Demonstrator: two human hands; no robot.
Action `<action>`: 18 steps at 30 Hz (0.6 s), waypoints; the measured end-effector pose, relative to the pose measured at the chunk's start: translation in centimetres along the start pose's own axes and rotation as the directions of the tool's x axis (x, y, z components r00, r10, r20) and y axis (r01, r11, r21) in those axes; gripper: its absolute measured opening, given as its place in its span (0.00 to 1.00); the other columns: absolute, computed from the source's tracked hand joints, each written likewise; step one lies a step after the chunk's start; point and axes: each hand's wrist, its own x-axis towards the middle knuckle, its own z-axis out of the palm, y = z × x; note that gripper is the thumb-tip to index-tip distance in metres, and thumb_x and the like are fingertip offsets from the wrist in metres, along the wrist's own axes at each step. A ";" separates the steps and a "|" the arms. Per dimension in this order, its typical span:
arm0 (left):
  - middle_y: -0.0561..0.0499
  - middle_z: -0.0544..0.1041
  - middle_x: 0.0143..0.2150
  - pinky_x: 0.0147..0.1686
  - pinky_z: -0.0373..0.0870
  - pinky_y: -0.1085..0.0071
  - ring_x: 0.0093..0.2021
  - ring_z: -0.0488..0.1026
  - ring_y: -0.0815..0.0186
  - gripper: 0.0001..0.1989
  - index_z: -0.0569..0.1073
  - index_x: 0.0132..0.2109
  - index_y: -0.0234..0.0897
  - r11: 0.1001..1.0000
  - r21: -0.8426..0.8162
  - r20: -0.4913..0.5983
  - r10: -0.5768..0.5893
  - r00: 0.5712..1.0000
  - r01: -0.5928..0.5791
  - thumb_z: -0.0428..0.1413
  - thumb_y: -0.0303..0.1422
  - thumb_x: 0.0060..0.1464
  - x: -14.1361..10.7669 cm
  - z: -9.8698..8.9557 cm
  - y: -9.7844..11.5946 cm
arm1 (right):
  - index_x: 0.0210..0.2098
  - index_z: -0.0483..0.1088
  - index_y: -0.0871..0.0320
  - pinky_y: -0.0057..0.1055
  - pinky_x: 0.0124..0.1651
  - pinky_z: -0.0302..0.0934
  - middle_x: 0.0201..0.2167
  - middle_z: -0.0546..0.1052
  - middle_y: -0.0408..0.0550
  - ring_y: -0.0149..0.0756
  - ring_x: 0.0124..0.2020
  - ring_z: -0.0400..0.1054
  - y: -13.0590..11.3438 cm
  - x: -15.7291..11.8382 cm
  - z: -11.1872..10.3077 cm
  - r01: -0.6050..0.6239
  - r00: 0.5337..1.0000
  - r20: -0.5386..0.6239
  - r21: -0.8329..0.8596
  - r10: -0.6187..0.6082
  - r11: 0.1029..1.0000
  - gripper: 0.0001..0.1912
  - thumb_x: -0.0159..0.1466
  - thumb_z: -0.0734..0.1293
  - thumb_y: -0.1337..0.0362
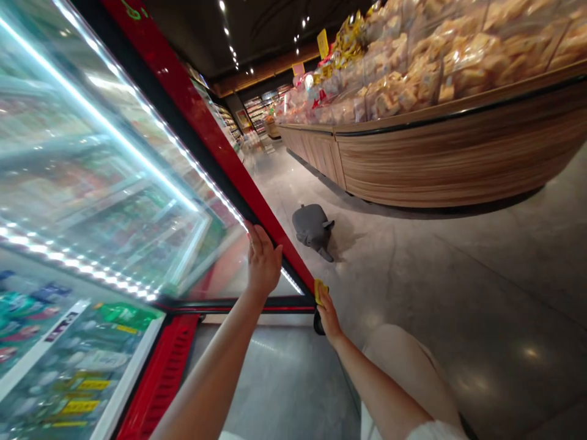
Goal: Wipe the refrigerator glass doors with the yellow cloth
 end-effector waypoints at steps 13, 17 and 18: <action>0.40 0.38 0.79 0.74 0.47 0.47 0.77 0.38 0.55 0.34 0.36 0.77 0.42 0.991 0.063 -0.037 0.121 0.992 -0.118 0.43 0.33 0.72 0.9 -2.2 -1.5 | 0.66 0.68 0.43 0.45 0.79 0.39 0.74 0.58 0.36 0.37 0.76 0.47 -16.9 9.5 4.5 0.473 0.859 0.211 0.026 -0.467 0.881 0.26 0.70 0.61 0.62; 0.40 0.40 0.79 0.74 0.47 0.48 0.78 0.35 0.57 0.35 0.33 0.77 0.41 0.985 0.108 -0.135 0.151 0.979 -0.137 0.42 0.34 0.72 5.1 -3.7 -1.9 | 0.66 0.68 0.44 0.47 0.78 0.42 0.74 0.58 0.37 0.39 0.76 0.47 -24.2 13.8 6.0 0.639 0.731 0.255 0.068 -0.633 0.766 0.25 0.71 0.61 0.62; 0.40 0.39 0.79 0.74 0.47 0.48 0.78 0.35 0.56 0.35 0.33 0.77 0.40 0.983 0.118 -0.155 0.160 0.975 -0.142 0.42 0.34 0.72 6.3 -4.1 -1.9 | 0.66 0.67 0.44 0.47 0.78 0.43 0.74 0.58 0.37 0.40 0.76 0.48 -25.9 14.8 6.4 0.667 0.702 0.261 0.084 -0.663 0.740 0.25 0.71 0.61 0.62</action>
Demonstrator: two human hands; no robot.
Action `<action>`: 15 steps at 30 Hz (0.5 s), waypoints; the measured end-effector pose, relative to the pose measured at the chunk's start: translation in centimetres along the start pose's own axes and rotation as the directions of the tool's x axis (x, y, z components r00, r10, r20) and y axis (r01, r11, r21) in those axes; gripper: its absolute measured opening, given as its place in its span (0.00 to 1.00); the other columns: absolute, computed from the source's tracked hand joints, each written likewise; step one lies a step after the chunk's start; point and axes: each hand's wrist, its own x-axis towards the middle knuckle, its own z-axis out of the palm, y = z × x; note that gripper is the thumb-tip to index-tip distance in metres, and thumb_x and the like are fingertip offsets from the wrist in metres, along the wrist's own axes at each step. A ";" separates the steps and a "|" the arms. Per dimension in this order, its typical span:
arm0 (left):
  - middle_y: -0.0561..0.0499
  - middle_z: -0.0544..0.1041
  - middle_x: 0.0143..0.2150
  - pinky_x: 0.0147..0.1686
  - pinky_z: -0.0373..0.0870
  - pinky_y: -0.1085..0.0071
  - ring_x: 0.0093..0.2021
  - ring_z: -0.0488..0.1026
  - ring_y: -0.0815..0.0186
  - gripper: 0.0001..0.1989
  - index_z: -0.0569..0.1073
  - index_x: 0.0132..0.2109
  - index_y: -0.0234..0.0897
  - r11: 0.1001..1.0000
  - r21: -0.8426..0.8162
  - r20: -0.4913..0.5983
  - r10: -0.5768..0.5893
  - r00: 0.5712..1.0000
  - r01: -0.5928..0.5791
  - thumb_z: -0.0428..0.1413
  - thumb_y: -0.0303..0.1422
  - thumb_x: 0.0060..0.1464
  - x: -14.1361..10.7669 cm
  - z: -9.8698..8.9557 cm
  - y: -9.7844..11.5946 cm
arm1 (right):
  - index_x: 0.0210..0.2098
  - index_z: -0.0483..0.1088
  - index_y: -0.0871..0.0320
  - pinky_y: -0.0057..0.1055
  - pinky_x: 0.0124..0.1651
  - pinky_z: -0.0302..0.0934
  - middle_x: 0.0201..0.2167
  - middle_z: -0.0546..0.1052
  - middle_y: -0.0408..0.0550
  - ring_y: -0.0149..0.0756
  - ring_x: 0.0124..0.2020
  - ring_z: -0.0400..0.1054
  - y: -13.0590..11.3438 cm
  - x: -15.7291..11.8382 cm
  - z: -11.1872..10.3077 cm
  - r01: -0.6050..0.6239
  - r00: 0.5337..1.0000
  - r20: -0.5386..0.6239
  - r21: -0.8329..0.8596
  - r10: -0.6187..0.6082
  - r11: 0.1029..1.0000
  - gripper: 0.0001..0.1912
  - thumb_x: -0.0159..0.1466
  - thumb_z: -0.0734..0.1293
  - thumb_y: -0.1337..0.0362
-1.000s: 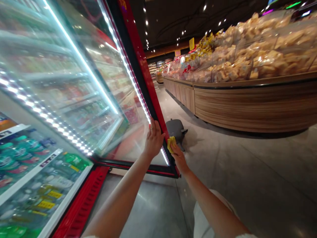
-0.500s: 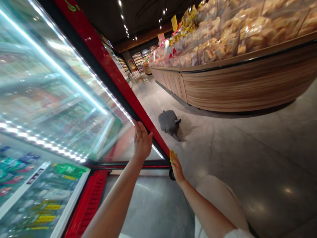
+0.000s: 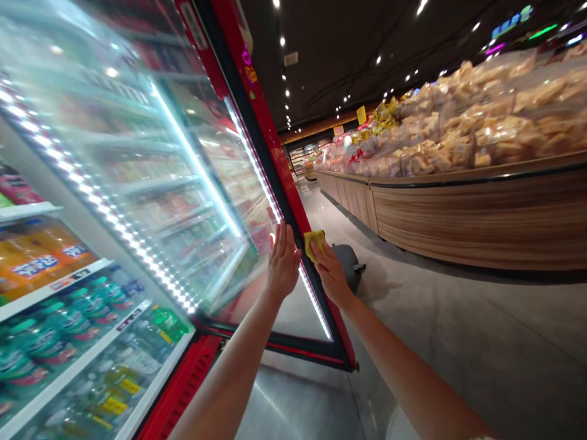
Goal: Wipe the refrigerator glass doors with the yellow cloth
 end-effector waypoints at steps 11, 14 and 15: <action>0.38 0.38 0.79 0.73 0.50 0.49 0.78 0.36 0.56 0.33 0.32 0.77 0.39 0.996 0.085 -0.079 0.018 0.997 -0.011 0.37 0.39 0.73 9.6 -2.8 -2.6 | 0.67 0.66 0.43 0.44 0.77 0.44 0.72 0.63 0.37 0.37 0.75 0.51 -4.6 17.7 0.6 0.396 0.915 0.100 -0.018 -0.392 0.918 0.27 0.70 0.61 0.64; 0.38 0.40 0.79 0.73 0.51 0.48 0.78 0.39 0.56 0.33 0.32 0.77 0.39 0.993 0.116 -0.056 0.024 0.998 -0.017 0.38 0.39 0.73 11.1 -3.7 -3.5 | 0.67 0.66 0.43 0.43 0.77 0.44 0.72 0.63 0.37 0.37 0.74 0.52 -6.3 22.1 1.2 0.471 0.877 0.114 -0.022 -0.466 0.882 0.28 0.69 0.61 0.66; 0.38 0.40 0.79 0.73 0.52 0.48 0.78 0.39 0.55 0.34 0.33 0.77 0.39 0.992 0.126 -0.055 0.027 0.998 -0.020 0.38 0.39 0.73 11.6 -3.9 -3.7 | 0.67 0.67 0.43 0.43 0.77 0.44 0.71 0.63 0.37 0.36 0.74 0.52 -6.9 23.5 1.4 0.492 0.866 0.117 -0.025 -0.486 0.870 0.29 0.68 0.61 0.67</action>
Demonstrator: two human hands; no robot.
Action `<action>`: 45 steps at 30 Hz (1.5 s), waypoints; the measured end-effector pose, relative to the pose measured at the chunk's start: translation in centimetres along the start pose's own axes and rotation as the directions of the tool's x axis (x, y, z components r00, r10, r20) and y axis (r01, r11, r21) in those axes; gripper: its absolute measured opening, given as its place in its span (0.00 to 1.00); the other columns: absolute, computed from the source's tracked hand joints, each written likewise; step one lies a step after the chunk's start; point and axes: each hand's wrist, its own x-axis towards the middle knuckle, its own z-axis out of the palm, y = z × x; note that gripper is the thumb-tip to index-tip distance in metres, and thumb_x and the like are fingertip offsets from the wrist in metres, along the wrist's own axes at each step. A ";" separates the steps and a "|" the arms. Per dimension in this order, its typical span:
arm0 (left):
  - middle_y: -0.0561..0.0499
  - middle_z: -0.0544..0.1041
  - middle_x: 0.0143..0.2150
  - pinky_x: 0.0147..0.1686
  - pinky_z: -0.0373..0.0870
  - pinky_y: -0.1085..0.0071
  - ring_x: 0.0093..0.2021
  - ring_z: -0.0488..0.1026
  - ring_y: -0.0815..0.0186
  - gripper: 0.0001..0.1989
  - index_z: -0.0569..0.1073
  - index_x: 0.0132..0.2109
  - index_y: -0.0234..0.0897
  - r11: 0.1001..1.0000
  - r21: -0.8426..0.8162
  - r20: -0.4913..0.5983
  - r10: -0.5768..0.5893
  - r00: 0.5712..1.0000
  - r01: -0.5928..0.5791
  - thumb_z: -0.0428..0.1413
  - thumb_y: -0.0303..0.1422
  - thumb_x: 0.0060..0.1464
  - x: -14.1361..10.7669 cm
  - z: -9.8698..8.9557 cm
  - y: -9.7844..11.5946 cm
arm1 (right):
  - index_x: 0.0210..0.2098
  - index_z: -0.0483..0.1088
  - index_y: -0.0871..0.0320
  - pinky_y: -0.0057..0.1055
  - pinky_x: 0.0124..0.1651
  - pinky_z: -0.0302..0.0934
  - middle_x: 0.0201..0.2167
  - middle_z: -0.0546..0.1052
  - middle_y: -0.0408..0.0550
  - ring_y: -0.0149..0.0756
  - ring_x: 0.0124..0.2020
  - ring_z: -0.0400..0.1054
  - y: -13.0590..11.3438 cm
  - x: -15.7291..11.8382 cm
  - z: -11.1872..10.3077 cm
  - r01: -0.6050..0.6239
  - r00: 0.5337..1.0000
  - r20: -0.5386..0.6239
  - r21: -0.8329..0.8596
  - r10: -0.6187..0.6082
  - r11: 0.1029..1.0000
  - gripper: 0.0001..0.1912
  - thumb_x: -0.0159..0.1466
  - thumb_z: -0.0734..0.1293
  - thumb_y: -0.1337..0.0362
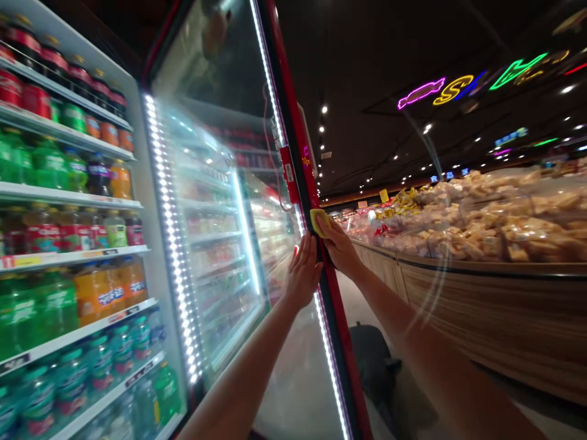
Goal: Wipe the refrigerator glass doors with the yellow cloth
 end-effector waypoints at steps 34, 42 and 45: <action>0.39 0.33 0.79 0.73 0.55 0.51 0.77 0.40 0.54 0.37 0.28 0.76 0.43 0.997 -0.047 -0.175 0.057 0.983 -0.066 0.41 0.31 0.72 1.8 -4.5 1.6 | 0.63 0.72 0.49 0.47 0.77 0.46 0.69 0.68 0.42 0.39 0.72 0.57 -4.0 14.3 0.5 0.283 0.959 0.057 -0.071 -0.279 0.957 0.28 0.67 0.58 0.73; 0.41 0.28 0.79 0.74 0.51 0.52 0.78 0.37 0.54 0.39 0.26 0.76 0.44 0.995 -0.093 -0.120 0.019 0.993 -0.030 0.44 0.31 0.71 -2.1 -5.3 3.5 | 0.63 0.72 0.43 0.47 0.76 0.50 0.71 0.64 0.41 0.41 0.74 0.54 -6.8 -4.6 -0.4 0.057 0.994 0.084 0.108 -0.067 0.993 0.20 0.73 0.61 0.61; 0.42 0.29 0.79 0.73 0.54 0.54 0.77 0.40 0.54 0.41 0.26 0.76 0.46 0.992 -0.116 -0.079 -0.057 0.995 0.047 0.47 0.32 0.70 -5.6 -5.6 4.3 | 0.61 0.73 0.40 0.46 0.74 0.55 0.71 0.64 0.39 0.42 0.71 0.59 -7.7 -10.1 0.7 -0.103 0.994 0.051 0.223 0.094 0.969 0.20 0.72 0.64 0.61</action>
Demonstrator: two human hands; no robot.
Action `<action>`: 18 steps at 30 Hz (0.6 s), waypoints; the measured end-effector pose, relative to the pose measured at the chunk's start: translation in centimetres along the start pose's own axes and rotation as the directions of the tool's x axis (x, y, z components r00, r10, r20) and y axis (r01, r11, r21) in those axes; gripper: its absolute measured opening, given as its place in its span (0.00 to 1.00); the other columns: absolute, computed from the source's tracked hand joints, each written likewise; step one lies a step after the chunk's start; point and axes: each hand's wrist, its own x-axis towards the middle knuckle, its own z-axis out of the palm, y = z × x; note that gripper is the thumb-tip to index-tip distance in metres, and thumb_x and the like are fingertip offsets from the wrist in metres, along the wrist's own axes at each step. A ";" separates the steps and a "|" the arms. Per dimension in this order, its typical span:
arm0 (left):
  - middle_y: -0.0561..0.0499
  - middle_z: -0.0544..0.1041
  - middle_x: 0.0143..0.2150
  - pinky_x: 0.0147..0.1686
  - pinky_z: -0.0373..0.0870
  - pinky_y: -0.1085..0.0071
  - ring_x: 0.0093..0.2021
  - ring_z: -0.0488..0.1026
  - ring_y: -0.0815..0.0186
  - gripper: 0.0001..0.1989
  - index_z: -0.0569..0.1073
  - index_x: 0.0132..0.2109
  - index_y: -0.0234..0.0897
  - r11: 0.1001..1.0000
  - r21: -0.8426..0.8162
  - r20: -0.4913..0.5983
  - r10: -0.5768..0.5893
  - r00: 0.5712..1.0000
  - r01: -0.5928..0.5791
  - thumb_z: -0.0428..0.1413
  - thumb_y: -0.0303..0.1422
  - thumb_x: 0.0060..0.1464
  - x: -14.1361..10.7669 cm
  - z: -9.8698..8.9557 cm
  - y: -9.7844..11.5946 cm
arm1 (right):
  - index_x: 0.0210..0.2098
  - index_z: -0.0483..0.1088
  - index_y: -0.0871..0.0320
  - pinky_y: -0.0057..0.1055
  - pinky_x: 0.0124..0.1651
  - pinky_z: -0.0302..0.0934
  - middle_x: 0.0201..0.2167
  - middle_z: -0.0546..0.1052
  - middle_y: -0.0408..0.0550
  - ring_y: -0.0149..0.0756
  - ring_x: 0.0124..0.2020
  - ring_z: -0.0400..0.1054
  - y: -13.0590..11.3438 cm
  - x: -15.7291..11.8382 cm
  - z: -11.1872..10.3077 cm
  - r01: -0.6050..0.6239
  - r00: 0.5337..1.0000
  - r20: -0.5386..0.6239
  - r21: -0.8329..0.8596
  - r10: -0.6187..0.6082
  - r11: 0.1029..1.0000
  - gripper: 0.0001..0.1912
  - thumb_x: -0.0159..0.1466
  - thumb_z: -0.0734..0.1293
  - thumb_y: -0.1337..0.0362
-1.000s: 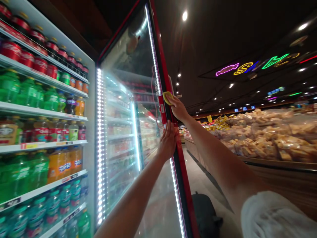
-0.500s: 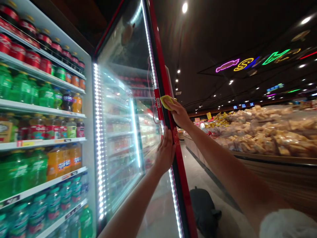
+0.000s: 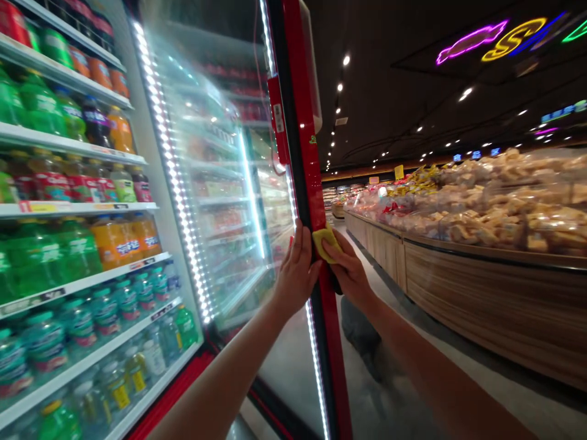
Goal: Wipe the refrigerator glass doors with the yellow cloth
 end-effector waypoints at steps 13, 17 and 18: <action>0.44 0.29 0.79 0.73 0.52 0.60 0.78 0.39 0.58 0.39 0.28 0.76 0.48 0.975 -0.170 -0.008 -0.150 0.989 0.146 0.45 0.29 0.71 -3.3 -2.5 3.6 | 0.55 0.77 0.40 0.54 0.74 0.53 0.62 0.75 0.37 0.45 0.67 0.66 -3.3 -3.2 3.2 -0.333 0.910 -0.125 0.349 0.395 0.876 0.22 0.63 0.71 0.65; 0.43 0.28 0.79 0.74 0.51 0.60 0.78 0.38 0.58 0.38 0.28 0.76 0.45 0.976 -0.160 0.001 -0.147 0.989 0.145 0.44 0.29 0.71 -4.8 -6.0 4.2 | 0.55 0.77 0.40 0.53 0.74 0.53 0.63 0.75 0.37 0.45 0.67 0.66 -6.2 -3.9 5.4 -0.333 0.912 -0.129 0.318 0.389 0.888 0.22 0.63 0.71 0.65; 0.43 0.28 0.79 0.74 0.51 0.60 0.78 0.37 0.58 0.38 0.28 0.76 0.45 0.978 -0.151 -0.004 -0.144 0.990 0.142 0.43 0.29 0.71 -5.2 -7.1 4.4 | 0.55 0.78 0.40 0.53 0.74 0.53 0.62 0.75 0.37 0.45 0.67 0.66 -7.0 -4.2 6.2 -0.333 0.912 -0.131 0.310 0.387 0.890 0.21 0.63 0.71 0.65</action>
